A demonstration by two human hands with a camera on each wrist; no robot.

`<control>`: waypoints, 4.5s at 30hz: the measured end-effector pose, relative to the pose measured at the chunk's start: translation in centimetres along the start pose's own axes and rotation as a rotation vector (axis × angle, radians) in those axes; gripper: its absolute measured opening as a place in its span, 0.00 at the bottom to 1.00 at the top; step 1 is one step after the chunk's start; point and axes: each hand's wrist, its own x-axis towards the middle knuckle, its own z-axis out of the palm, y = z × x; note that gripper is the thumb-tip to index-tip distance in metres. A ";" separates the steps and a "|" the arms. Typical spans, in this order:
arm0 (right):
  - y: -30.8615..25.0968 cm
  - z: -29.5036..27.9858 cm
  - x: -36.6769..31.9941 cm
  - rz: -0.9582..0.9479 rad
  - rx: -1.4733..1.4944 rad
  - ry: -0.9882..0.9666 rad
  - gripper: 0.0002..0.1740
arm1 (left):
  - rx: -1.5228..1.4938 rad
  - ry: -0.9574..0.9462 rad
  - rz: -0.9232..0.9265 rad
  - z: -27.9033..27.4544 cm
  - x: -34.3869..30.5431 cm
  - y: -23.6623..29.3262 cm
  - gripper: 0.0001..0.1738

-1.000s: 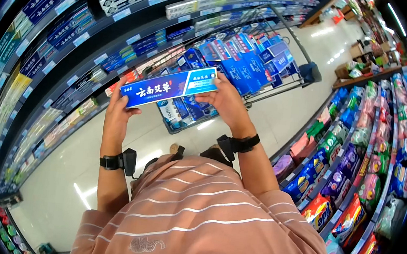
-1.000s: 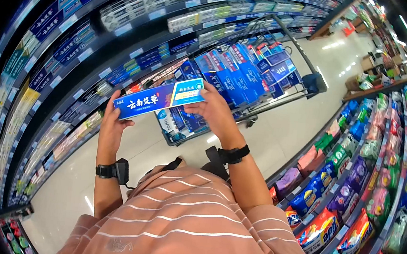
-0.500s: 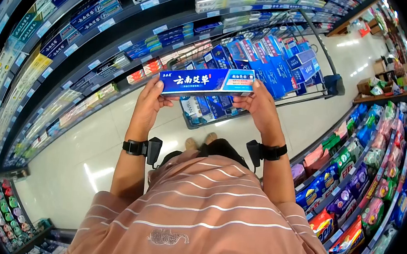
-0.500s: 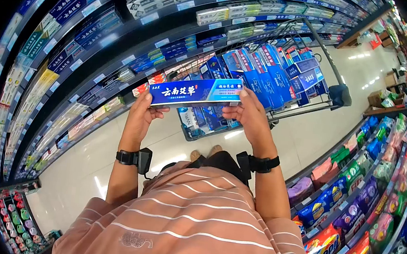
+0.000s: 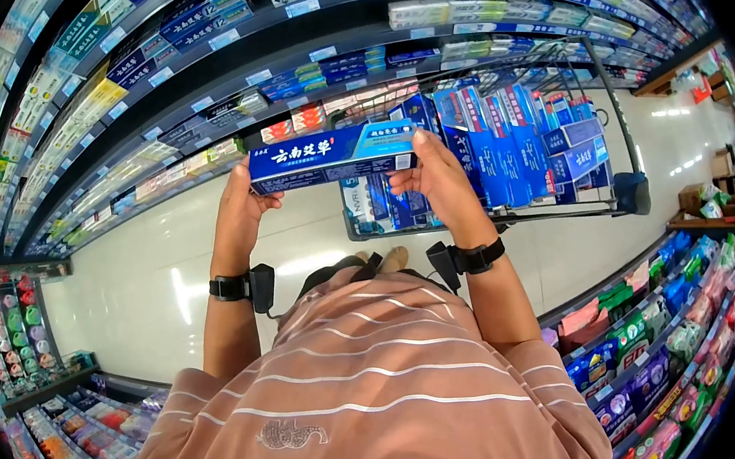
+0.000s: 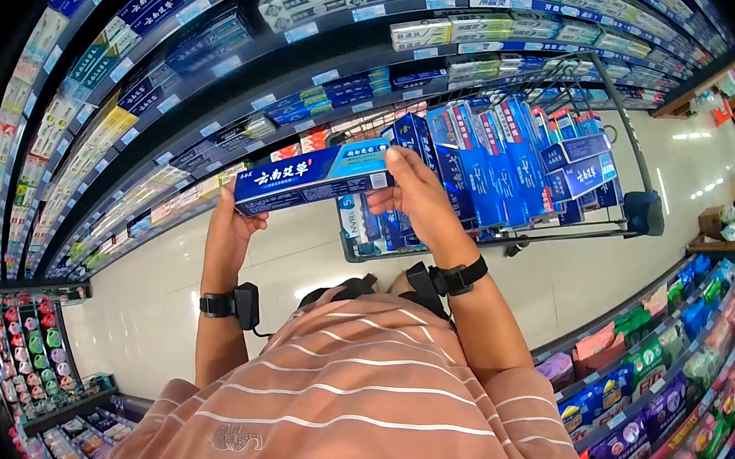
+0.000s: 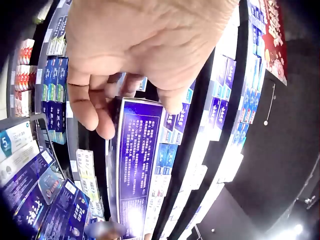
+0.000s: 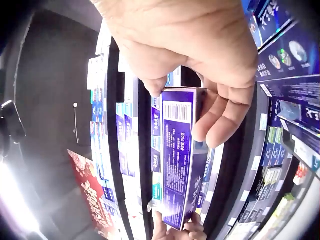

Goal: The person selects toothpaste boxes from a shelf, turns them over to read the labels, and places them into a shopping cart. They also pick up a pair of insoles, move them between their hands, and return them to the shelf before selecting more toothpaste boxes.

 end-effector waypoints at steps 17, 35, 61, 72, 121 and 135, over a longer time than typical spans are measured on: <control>0.7 0.5 4.2 -0.022 0.086 0.107 0.29 | 0.070 -0.036 -0.085 -1.3 3.9 1.6 0.27; 3.6 5.1 17.1 -0.114 0.137 0.417 0.27 | 0.177 -0.330 -0.411 -10.7 24.2 -1.7 0.30; 7.1 2.1 26.9 0.033 0.219 0.517 0.18 | 0.394 -0.421 -0.492 -12.6 33.5 -4.4 0.32; 7.8 1.5 27.1 0.040 0.228 0.540 0.19 | 0.343 -0.438 -0.517 -12.2 34.1 -4.4 0.28; 9.4 6.2 23.5 0.112 0.264 0.515 0.30 | 0.974 -0.256 0.072 -11.9 53.5 -15.7 0.43; 3.9 6.8 18.9 -0.065 0.180 0.509 0.25 | 1.194 -0.187 0.416 -13.3 52.1 -16.6 0.43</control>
